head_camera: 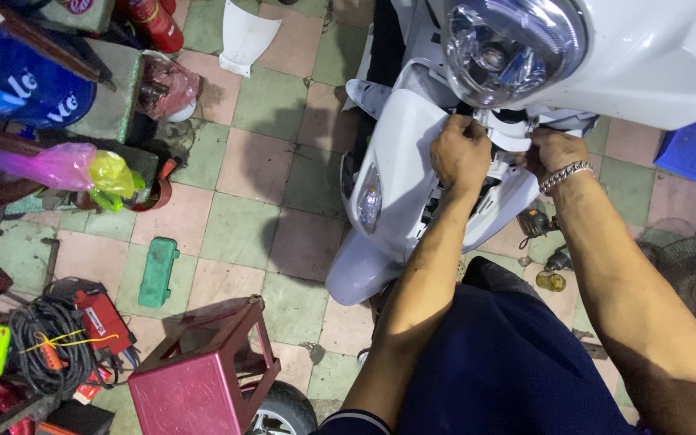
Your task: The person disassembles the front plastic fairing of a white scooter by removing screws with an electric driver and by hand, then disconnects internal wiring connectors before reassembling the panel.
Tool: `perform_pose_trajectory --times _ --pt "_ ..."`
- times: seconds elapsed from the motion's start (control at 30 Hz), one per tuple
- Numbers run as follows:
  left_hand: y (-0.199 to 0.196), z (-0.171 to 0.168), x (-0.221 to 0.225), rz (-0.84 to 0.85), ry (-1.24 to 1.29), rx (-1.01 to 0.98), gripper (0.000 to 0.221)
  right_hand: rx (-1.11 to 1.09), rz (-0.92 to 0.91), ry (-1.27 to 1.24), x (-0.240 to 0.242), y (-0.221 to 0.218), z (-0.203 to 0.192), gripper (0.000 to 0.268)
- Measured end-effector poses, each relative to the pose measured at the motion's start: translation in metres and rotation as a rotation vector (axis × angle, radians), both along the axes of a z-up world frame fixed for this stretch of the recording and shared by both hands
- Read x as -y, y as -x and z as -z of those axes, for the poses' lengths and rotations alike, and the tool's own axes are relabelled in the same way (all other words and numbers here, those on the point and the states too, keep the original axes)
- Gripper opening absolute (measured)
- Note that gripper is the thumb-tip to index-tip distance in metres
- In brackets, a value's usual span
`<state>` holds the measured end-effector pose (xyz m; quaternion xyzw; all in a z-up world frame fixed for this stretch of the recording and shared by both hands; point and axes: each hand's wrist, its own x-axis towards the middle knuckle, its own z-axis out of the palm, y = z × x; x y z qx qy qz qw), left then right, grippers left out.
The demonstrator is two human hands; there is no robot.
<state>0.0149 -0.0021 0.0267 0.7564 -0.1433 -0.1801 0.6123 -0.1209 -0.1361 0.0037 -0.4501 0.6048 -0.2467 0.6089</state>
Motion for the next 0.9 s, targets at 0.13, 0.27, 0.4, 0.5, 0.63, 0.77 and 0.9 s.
perform_pose_trajectory --times 0.13,0.27,0.4,0.5,0.63,0.77,0.9 --pt "-0.001 -0.005 0.002 0.007 -0.086 -0.016 0.014 0.025 -0.015 0.045 -0.008 -0.001 -0.008 0.018" --pt "0.001 -0.006 0.002 -0.011 -0.065 -0.042 0.014 0.183 -0.007 0.005 -0.019 -0.007 -0.013 0.024" --pt "0.005 0.007 0.004 -0.049 0.021 0.045 0.012 0.211 0.071 0.058 -0.029 -0.010 -0.002 0.031" --pt "0.007 0.015 0.006 -0.039 0.232 -0.056 0.013 0.263 0.074 0.093 -0.031 -0.009 0.007 0.038" --pt "0.006 0.017 0.006 -0.026 0.166 -0.076 0.014 0.284 0.077 0.121 -0.031 -0.010 0.018 0.041" --pt "0.003 0.014 0.009 -0.010 0.225 -0.239 0.014 0.346 0.181 0.116 -0.030 -0.015 0.026 0.043" --pt "0.004 0.014 0.005 0.001 0.098 -0.111 0.014 0.298 0.196 0.112 -0.025 -0.013 0.035 0.044"
